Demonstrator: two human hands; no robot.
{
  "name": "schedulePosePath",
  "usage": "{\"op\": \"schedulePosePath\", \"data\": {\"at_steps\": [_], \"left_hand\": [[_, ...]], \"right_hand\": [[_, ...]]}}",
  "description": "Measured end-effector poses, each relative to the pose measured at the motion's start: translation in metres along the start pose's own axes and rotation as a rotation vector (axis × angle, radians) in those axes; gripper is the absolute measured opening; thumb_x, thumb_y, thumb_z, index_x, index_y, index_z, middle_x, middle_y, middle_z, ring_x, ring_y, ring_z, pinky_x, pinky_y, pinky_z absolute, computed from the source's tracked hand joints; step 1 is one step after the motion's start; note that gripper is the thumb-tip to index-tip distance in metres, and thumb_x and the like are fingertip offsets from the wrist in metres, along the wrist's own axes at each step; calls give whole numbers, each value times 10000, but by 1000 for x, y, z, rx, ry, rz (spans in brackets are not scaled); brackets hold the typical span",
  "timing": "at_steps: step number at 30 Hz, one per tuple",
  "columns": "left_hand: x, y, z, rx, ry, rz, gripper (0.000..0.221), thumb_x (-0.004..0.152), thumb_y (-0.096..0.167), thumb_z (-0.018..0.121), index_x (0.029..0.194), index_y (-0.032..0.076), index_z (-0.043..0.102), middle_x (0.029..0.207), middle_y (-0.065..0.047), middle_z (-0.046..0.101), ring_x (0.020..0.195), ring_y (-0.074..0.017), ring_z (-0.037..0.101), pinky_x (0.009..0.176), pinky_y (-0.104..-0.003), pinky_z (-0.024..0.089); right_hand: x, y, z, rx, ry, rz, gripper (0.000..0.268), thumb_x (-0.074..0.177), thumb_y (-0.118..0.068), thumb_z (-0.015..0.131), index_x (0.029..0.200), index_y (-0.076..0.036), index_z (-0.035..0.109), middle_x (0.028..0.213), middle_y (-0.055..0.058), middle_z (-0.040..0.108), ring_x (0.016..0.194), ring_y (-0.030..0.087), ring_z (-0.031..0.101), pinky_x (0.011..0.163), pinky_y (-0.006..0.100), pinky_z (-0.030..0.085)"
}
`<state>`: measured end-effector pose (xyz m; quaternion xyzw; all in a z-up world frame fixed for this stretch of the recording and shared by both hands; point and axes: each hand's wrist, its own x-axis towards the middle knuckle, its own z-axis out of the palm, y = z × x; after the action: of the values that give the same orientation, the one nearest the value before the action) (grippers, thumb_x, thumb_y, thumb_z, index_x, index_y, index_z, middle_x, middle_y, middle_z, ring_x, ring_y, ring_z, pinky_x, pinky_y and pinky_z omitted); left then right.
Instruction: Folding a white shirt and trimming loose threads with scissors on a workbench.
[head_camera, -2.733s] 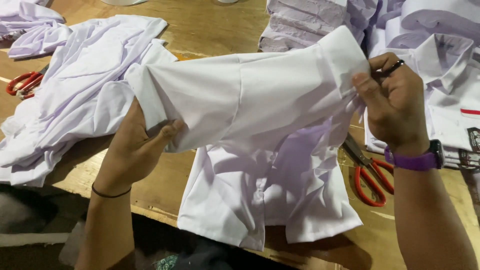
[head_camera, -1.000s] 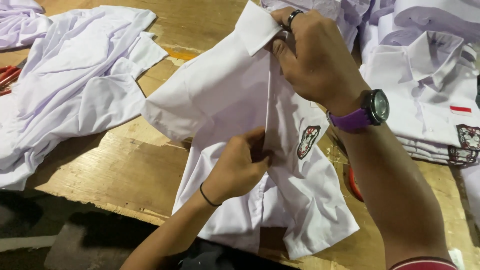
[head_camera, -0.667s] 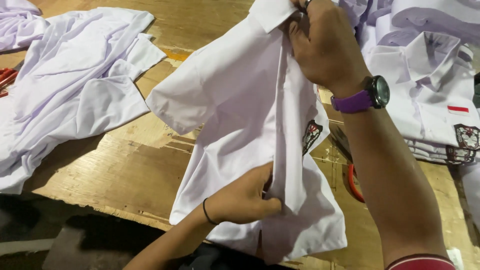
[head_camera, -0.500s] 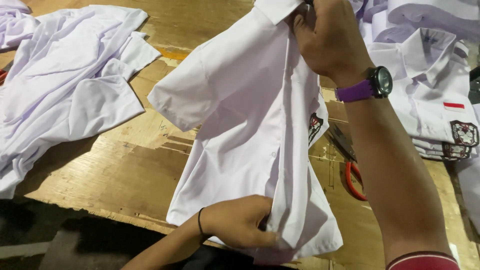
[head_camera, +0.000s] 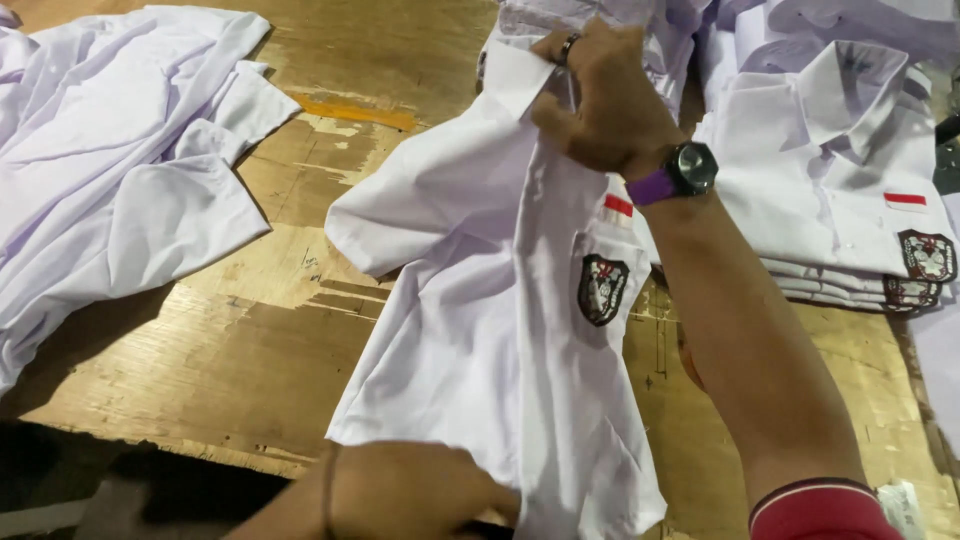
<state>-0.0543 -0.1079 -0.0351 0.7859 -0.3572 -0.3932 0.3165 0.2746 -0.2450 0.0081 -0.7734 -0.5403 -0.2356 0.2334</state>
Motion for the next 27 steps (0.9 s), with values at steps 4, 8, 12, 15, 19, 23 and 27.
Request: {"op": "schedulePosePath", "data": {"at_steps": [4,8,12,15,19,23,27], "left_hand": [[-49,-7,-55,177,917,-134,392,949,283,651,1331,201,631,1128,-12,810,860,-246,792,749,-400,573],[-58,-21,-100,20,1339,-155,652,859,343,587,1432,87,410,1418,-215,567,1236,-375,619,910,-503,603],[-32,-38,-98,-295,1054,-478,662,803,432,755,1394,182,594,1266,-48,725,1096,-212,711,883,-331,589],[-20,-47,-92,-96,1042,-545,213,902,404,691,990,238,794,1028,18,821,864,-227,781,745,-361,561],[-9,-55,-79,228,1176,-412,245,916,258,693,1119,164,794,954,-83,798,846,-368,714,718,-490,552],[3,-38,-72,605,1340,-270,80,957,219,661,961,150,701,833,-43,713,698,-348,668,479,-478,468],[2,-6,-68,856,1279,-407,87,910,138,671,917,209,721,770,-5,733,706,-242,748,623,-356,607]], "right_hand": [[-21,-80,-7,114,-34,-112,495,842,-168,548,1260,18,735,722,62,515,828,258,503,988,512,288],[-51,-146,-16,-42,-302,-354,271,884,-264,677,1112,-117,691,946,36,706,933,262,571,947,481,366],[-73,-169,-26,87,-466,-439,336,851,-229,686,1163,-110,647,1041,78,671,1028,316,583,991,470,394],[-88,-143,-41,425,-266,-286,274,967,-133,643,1216,-28,682,1158,155,697,1106,331,650,1020,457,523],[-90,-122,-47,264,-182,41,242,967,-149,652,1179,-41,700,1158,116,734,1090,295,669,970,440,506],[-87,-117,-37,230,-262,199,403,908,-303,761,1224,-61,698,1110,107,744,899,235,708,811,385,540],[-89,-127,-28,138,-248,249,135,943,-209,734,1010,-93,745,909,76,740,771,275,728,715,409,558]]}}
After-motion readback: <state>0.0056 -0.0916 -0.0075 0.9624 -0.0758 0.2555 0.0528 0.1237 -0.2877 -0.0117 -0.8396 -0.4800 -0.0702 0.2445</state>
